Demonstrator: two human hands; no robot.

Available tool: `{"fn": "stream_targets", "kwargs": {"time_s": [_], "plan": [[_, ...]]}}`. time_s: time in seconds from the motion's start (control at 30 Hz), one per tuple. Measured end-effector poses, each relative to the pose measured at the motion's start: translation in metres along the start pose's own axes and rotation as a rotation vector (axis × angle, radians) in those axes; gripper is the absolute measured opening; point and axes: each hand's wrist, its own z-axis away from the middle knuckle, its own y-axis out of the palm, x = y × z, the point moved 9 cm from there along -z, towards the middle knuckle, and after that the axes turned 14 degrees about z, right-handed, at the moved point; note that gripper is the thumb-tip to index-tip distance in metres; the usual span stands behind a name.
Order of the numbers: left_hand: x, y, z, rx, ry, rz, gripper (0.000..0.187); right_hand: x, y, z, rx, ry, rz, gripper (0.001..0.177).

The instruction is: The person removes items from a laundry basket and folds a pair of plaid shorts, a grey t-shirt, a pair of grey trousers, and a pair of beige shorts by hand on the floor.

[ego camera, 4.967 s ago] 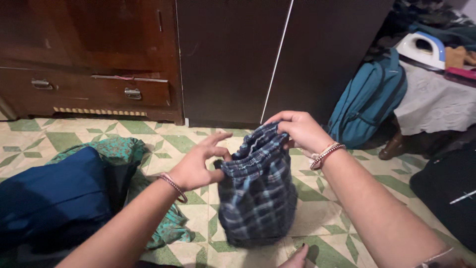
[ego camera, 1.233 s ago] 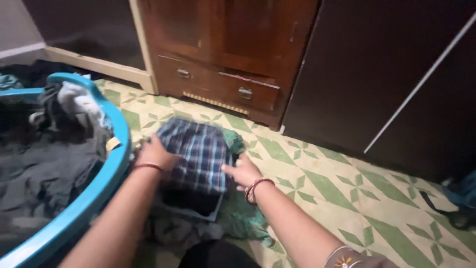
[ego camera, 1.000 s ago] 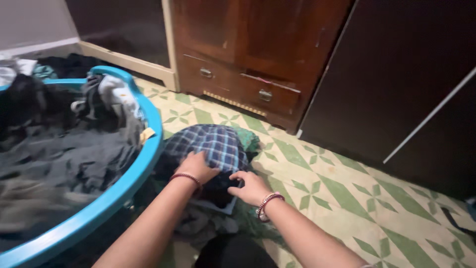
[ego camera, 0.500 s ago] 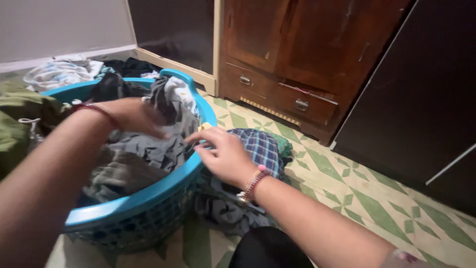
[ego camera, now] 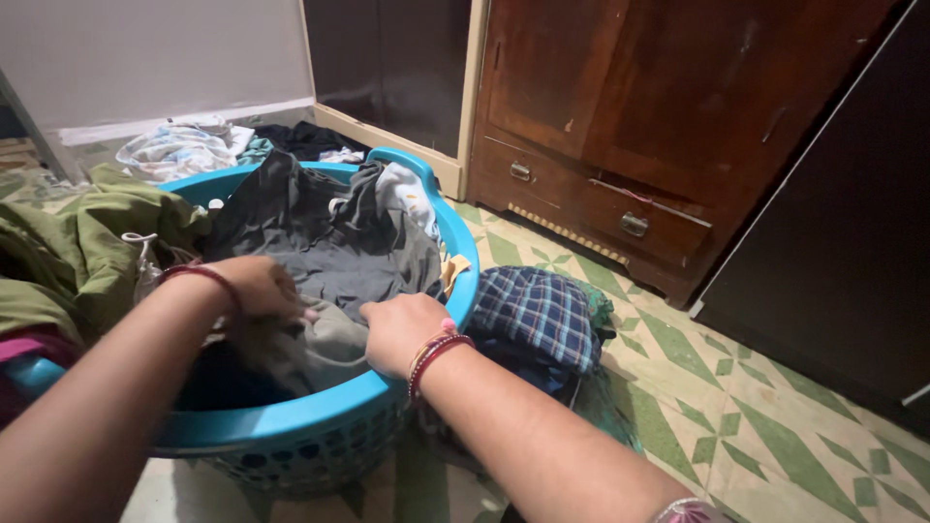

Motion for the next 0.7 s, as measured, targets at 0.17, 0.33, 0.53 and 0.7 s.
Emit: {"fn": "stream_targets", "kwargs": {"time_s": [0.17,0.33,0.53,0.7], "plan": [[-0.008,-0.010,-0.071,-0.152,0.012,-0.110,0.058,0.000,-0.001,0.006,0.134,-0.018,-0.017,0.039],[-0.060,0.042,-0.103,-0.037,0.076,-0.246,0.060,0.002,0.001,0.013,0.169,-0.010,0.004,0.038],[-0.066,0.074,-0.091,0.009,0.020,-0.451,0.057,0.004,-0.001,0.021,-0.016,0.019,-0.077,0.034],[-0.043,0.060,-0.134,-0.251,0.132,-0.108,0.043,-0.003,-0.016,0.041,-0.366,0.000,-0.258,0.025]]}}
